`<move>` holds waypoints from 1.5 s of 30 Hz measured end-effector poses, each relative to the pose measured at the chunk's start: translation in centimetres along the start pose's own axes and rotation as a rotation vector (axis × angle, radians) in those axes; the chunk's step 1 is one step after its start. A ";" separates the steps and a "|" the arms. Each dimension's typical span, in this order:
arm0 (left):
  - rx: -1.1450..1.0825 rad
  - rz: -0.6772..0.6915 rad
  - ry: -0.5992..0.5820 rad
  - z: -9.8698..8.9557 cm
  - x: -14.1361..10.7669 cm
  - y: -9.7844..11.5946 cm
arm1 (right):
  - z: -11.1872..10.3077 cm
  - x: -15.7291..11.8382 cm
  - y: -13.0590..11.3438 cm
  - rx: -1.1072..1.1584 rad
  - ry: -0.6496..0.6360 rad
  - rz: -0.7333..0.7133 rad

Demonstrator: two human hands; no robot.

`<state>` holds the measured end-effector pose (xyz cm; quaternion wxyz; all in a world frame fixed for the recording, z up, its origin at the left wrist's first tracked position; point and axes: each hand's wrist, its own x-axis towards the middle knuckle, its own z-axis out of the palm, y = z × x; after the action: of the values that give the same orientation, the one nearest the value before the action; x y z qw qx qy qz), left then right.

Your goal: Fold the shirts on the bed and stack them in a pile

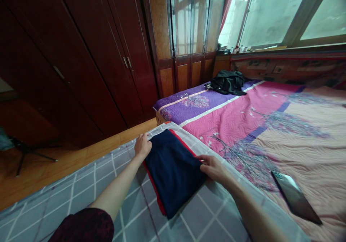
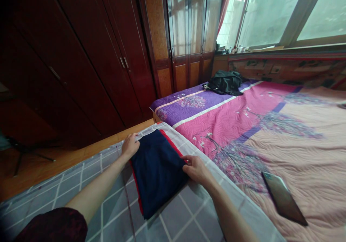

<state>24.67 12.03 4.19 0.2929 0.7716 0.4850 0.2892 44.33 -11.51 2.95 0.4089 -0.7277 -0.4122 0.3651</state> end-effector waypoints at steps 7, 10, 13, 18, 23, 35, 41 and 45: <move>0.291 0.477 -0.227 3.5 -3.6 4.3 | 0.6 -1.2 -1.0 -0.529 0.476 -0.245; 0.460 0.492 -0.368 4.7 -3.7 4.0 | 2.3 -1.4 -1.2 -0.677 0.471 -0.546; 0.483 0.470 -0.433 5.4 -3.4 3.0 | 4.2 -1.4 -0.8 -0.821 0.220 -0.583; 0.437 0.318 -0.418 4.3 -1.7 1.1 | 5.5 -1.7 -0.1 -0.895 0.071 -0.334; 0.454 0.175 -0.314 2.6 -1.2 -0.1 | 5.3 -1.5 0.4 -0.890 0.170 -0.380; 0.446 0.240 -0.392 2.8 -3.7 1.7 | 6.2 -0.8 1.5 -0.900 0.196 -0.504; 0.328 0.400 -0.424 0.3 -13.8 3.2 | 6.0 -0.5 2.0 -0.878 0.198 -0.518; 0.283 0.379 -0.433 0.3 -18.8 1.5 | 5.5 -0.5 1.0 -0.867 0.158 -0.470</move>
<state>19.00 -5.78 2.08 0.2203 0.9248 0.2945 0.0972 39.69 -10.64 -0.01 0.1698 -0.7437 -0.6466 0.0017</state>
